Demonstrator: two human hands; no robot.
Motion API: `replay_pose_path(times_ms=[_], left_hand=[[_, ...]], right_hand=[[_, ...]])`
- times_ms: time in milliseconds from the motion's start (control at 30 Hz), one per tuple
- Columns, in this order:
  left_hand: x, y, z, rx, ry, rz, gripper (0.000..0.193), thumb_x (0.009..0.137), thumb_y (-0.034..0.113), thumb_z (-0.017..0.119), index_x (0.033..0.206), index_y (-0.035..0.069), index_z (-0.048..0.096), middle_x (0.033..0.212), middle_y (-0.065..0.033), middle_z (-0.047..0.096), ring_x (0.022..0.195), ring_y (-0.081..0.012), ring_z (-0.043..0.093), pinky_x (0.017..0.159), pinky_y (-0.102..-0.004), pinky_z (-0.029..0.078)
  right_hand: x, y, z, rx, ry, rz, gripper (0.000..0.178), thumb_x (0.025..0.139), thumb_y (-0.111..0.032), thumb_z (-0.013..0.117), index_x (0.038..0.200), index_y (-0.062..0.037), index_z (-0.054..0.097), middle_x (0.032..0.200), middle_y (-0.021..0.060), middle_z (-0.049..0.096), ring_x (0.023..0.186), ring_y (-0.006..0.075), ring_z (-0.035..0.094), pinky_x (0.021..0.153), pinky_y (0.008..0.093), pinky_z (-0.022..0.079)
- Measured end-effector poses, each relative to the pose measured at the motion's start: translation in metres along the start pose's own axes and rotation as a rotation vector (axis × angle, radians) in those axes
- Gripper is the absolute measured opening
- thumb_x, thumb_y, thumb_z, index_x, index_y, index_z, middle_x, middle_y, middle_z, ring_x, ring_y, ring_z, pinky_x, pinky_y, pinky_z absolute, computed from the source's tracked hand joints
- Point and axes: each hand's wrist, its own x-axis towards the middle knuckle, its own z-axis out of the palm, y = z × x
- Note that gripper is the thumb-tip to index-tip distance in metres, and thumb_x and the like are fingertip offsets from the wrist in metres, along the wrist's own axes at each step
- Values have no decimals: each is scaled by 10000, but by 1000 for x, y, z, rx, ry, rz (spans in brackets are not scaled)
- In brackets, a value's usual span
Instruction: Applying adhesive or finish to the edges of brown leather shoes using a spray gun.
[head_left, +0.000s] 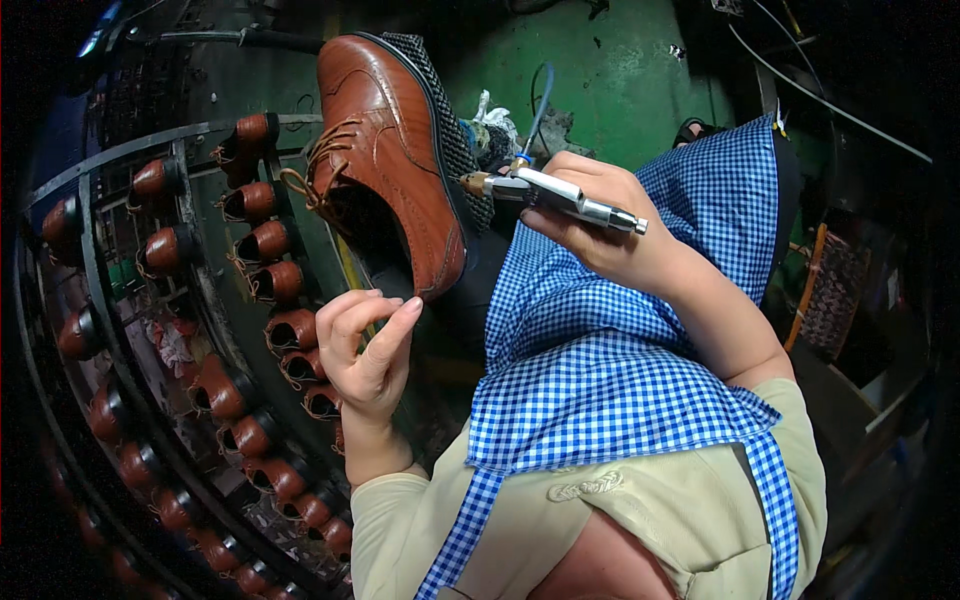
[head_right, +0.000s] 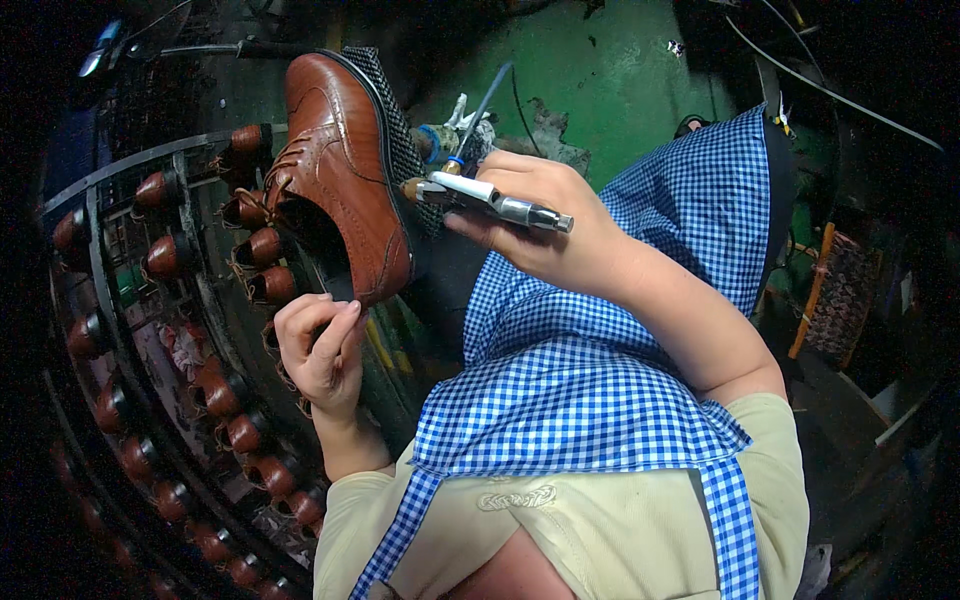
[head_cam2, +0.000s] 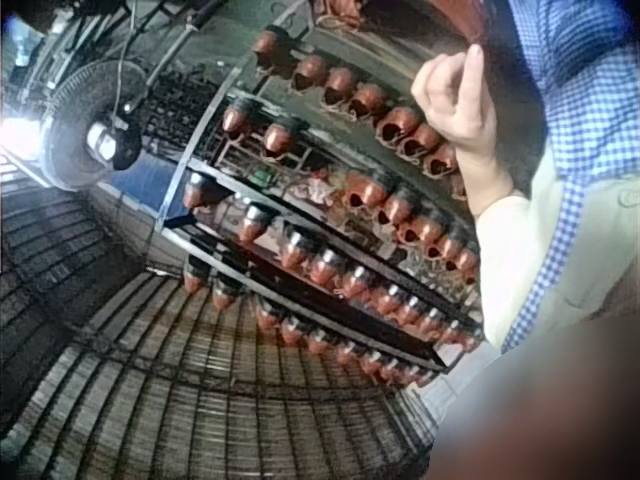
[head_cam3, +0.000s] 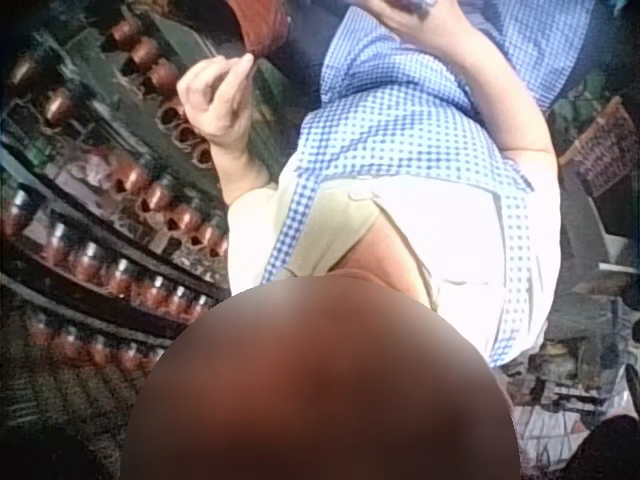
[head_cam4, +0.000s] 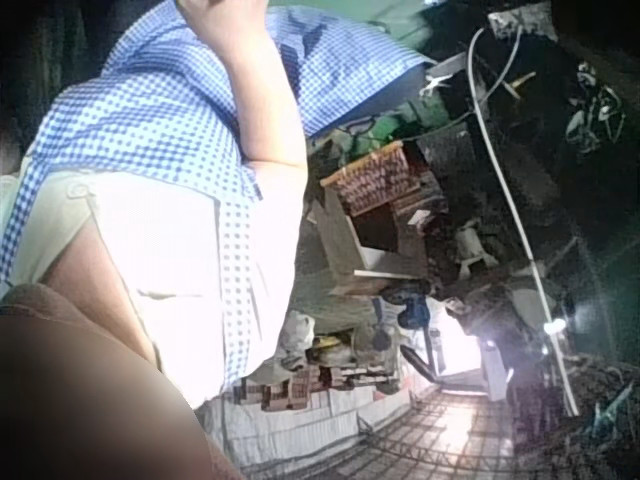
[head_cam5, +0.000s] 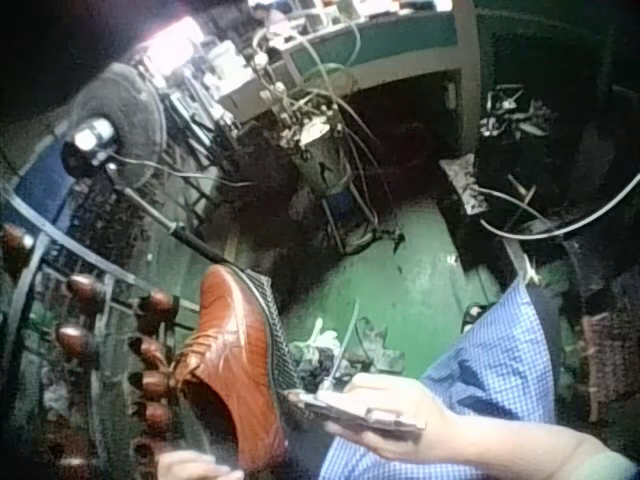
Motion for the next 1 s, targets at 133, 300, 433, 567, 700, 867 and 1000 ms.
replay_pose_path(times_ms=[133, 300, 433, 567, 700, 867, 1000], left_hand=[[0, -1, 0, -5, -3, 0, 450, 675, -92, 771, 1050, 155, 750, 944, -27, 633, 903, -258, 598, 773, -359, 547], [0, 0, 1, -5, 4, -7, 460, 669, -95, 769, 1055, 155, 748, 943, -28, 631, 903, -260, 597, 774, -361, 545], [-1, 1, 0, -1, -4, -14, 467, 668, -97, 768, 1060, 154, 747, 946, -27, 630, 905, -260, 597, 775, -360, 543], [1, 1, 0, -5, -7, -7, 482, 662, -102, 759, 1071, 154, 748, 952, -27, 630, 907, -258, 598, 776, -358, 543], [1, 0, -1, -3, -13, 2, 498, 653, -109, 743, 1074, 158, 750, 953, -25, 631, 906, -255, 600, 775, -357, 545], [2, 0, -3, -11, -37, 21, 501, 650, -113, 731, 1069, 161, 752, 952, -21, 635, 905, -251, 604, 769, -354, 548], [5, 0, -5, -2, -65, 30, 497, 649, -102, 732, 1067, 165, 755, 954, -19, 642, 902, -248, 614, 762, -351, 550]], right_hand=[[2, 2, 2, 32, 19, -42, 134, 858, -108, 747, 828, -21, 650, 768, 90, 599, 668, 242, 602, 596, 346, 506], [3, 6, 6, 46, 22, -65, 120, 856, -109, 749, 847, -25, 664, 777, 89, 605, 675, 242, 603, 600, 347, 511], [4, 6, 8, 35, 34, -133, 129, 850, -37, 746, 852, 9, 625, 782, 97, 601, 641, 222, 585, 581, 326, 472], [5, 2, 10, -14, 36, -104, 134, 847, -76, 755, 863, -10, 640, 798, 89, 613, 662, 247, 604, 591, 343, 493], [4, -1, 10, -26, 17, -117, 141, 823, -81, 763, 881, -26, 648, 799, 84, 604, 685, 264, 608, 599, 362, 502], [3, -4, 7, -118, -10, -119, 183, 783, -84, 785, 896, -34, 650, 786, 88, 579, 692, 271, 599, 597, 372, 497], [-2, -7, 4, -108, -23, -106, 206, 773, -93, 799, 897, -36, 644, 787, 89, 578, 692, 273, 598, 596, 371, 496]])
